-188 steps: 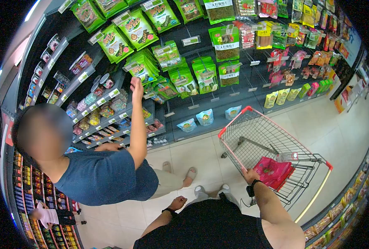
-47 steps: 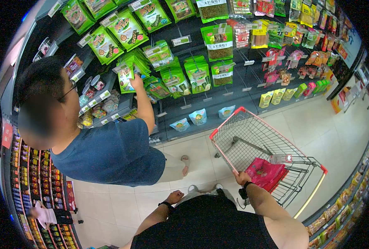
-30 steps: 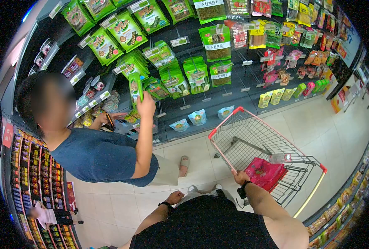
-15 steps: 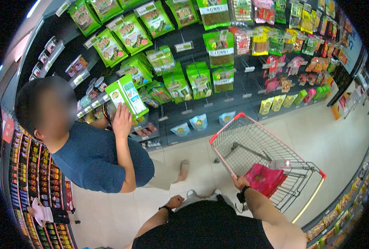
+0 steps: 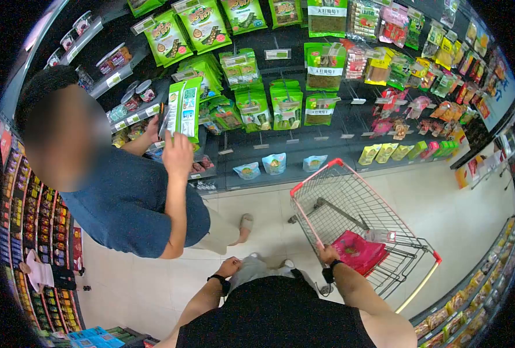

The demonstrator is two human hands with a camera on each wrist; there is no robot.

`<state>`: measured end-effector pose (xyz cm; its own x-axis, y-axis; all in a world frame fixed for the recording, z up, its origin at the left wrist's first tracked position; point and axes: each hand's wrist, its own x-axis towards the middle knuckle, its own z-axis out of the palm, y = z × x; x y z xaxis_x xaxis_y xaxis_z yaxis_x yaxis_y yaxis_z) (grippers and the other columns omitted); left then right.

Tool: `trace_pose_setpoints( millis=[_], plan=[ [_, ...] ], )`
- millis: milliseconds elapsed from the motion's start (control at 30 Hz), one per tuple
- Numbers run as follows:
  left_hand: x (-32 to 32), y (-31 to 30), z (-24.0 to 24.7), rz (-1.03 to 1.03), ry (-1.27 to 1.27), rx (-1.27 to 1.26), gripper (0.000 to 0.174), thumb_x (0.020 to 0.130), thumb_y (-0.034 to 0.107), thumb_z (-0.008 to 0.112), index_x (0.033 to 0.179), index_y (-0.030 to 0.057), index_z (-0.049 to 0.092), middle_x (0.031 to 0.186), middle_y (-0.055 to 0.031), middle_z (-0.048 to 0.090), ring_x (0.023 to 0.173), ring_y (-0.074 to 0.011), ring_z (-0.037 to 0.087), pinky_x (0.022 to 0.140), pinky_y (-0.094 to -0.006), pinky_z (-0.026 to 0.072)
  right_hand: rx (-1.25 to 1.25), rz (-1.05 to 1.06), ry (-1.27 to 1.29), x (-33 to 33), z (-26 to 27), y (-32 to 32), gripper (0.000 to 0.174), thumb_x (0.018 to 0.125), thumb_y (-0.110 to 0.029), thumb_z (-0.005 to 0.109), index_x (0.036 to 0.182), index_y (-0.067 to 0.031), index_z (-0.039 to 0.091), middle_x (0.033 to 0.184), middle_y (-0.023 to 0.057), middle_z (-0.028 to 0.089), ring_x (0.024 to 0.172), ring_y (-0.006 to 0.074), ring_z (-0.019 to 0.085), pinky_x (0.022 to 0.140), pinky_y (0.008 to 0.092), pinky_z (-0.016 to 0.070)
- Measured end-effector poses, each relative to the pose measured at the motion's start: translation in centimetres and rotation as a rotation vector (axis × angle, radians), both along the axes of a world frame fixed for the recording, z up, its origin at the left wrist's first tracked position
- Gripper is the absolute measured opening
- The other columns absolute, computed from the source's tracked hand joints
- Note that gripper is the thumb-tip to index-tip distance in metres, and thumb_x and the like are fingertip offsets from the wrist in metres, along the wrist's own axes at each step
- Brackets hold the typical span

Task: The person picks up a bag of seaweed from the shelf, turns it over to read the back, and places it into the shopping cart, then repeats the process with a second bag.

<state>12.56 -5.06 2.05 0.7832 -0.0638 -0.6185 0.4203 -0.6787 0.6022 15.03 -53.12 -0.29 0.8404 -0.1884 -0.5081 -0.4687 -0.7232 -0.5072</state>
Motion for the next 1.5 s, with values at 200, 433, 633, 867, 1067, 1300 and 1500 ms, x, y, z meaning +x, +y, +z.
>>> trace_pose_setpoints(
  millis=[200, 433, 633, 867, 1067, 1300, 1500],
  plan=[
    [1.0, 3.1, -2.2, -0.100, 0.152, 0.029, 0.046, 0.087, 0.045, 0.061, 0.105, 0.0039, 0.067, 0.105, -0.0197, 0.068, 0.101, -0.0334, 0.065, 0.091, -0.0416, 0.0492, -0.007, -0.029, 0.024, -0.1, -0.5, 0.0, 0.083, 0.089, -0.070, 0.040, 0.082, 0.0073, 0.067, 0.068, 0.0257, 0.064, 0.071, 0.0382, 0.068, 0.066, 0.0455, 0.0520],
    [4.1, 6.1, -3.3, -0.226, -0.018, 0.052, 0.048, 0.087, 0.048, 0.059, 0.101, 0.0028, 0.065, 0.104, -0.0197, 0.067, 0.101, -0.0375, 0.063, 0.088, -0.0441, 0.0498, -0.215, -0.128, 0.069, -0.8, -2.6, 0.7, 0.078, 0.088, -0.064, 0.046, 0.120, 0.0067, 0.050, 0.101, 0.0298, 0.064, 0.094, 0.0404, 0.066, 0.081, 0.0459, 0.0517],
    [5.6, 6.5, -2.5, -0.208, 0.020, -0.069, 0.043, 0.087, 0.043, 0.060, 0.098, 0.0022, 0.066, 0.099, -0.0194, 0.069, 0.094, -0.0344, 0.066, 0.084, -0.0434, 0.0507, -0.381, -0.206, 0.124, 1.2, 4.9, 8.3, 0.078, 0.085, -0.056, 0.056, 0.133, 0.0032, 0.038, 0.134, 0.0272, 0.044, 0.128, 0.0442, 0.041, 0.103, 0.0575, 0.0319],
    [5.2, 8.8, -4.0, -0.251, -0.031, -0.106, 0.043, 0.090, 0.043, 0.061, 0.097, 0.0012, 0.066, 0.091, -0.0191, 0.068, 0.086, -0.0300, 0.066, 0.079, -0.0389, 0.0508, -0.437, -0.180, 0.266, 3.0, 5.7, 11.0, 0.104, 0.077, -0.060, 0.065, 0.148, 0.0005, 0.017, 0.150, 0.0235, 0.025, 0.143, 0.0399, 0.020, 0.113, 0.0588, 0.0152],
    [4.8, 13.2, -14.6, -0.245, 0.089, -0.046, 0.047, 0.088, 0.049, 0.061, 0.097, 0.0025, 0.064, 0.090, -0.0133, 0.068, 0.082, -0.0233, 0.065, 0.073, -0.0381, 0.0514, -0.295, -0.191, 0.447, 4.9, 6.8, 9.6, 0.105, 0.076, -0.062, 0.066, 0.148, -0.0028, 0.018, 0.151, 0.0223, 0.026, 0.141, 0.0395, 0.023, 0.112, 0.0577, 0.0214],
    [5.9, 13.2, -9.3, -0.219, -0.064, 0.072, 0.046, 0.090, 0.048, 0.059, 0.093, 0.0031, 0.066, 0.082, -0.0115, 0.070, 0.077, -0.0236, 0.067, 0.075, -0.0395, 0.0527, -0.398, 0.212, -0.005, 11.9, 7.3, 6.3, 0.073, 0.081, -0.052, 0.067, 0.136, -0.0064, 0.050, 0.136, 0.0294, 0.045, 0.132, 0.0414, 0.039, 0.107, 0.0479, 0.0349],
    [5.2, 9.2, -4.9, 0.029, 0.099, -0.109, 0.043, 0.088, 0.045, 0.061, 0.100, 0.0046, 0.067, 0.093, -0.0182, 0.070, 0.090, -0.0337, 0.067, 0.083, -0.0415, 0.0514, 0.546, 0.589, -0.799, 17.8, 40.7, 14.2, 0.024, 0.083, -0.004, 0.061, 0.107, -0.0060, 0.059, 0.093, 0.0091, 0.060, 0.082, 0.0227, 0.060, 0.075, 0.0325, 0.0482]
  ],
)
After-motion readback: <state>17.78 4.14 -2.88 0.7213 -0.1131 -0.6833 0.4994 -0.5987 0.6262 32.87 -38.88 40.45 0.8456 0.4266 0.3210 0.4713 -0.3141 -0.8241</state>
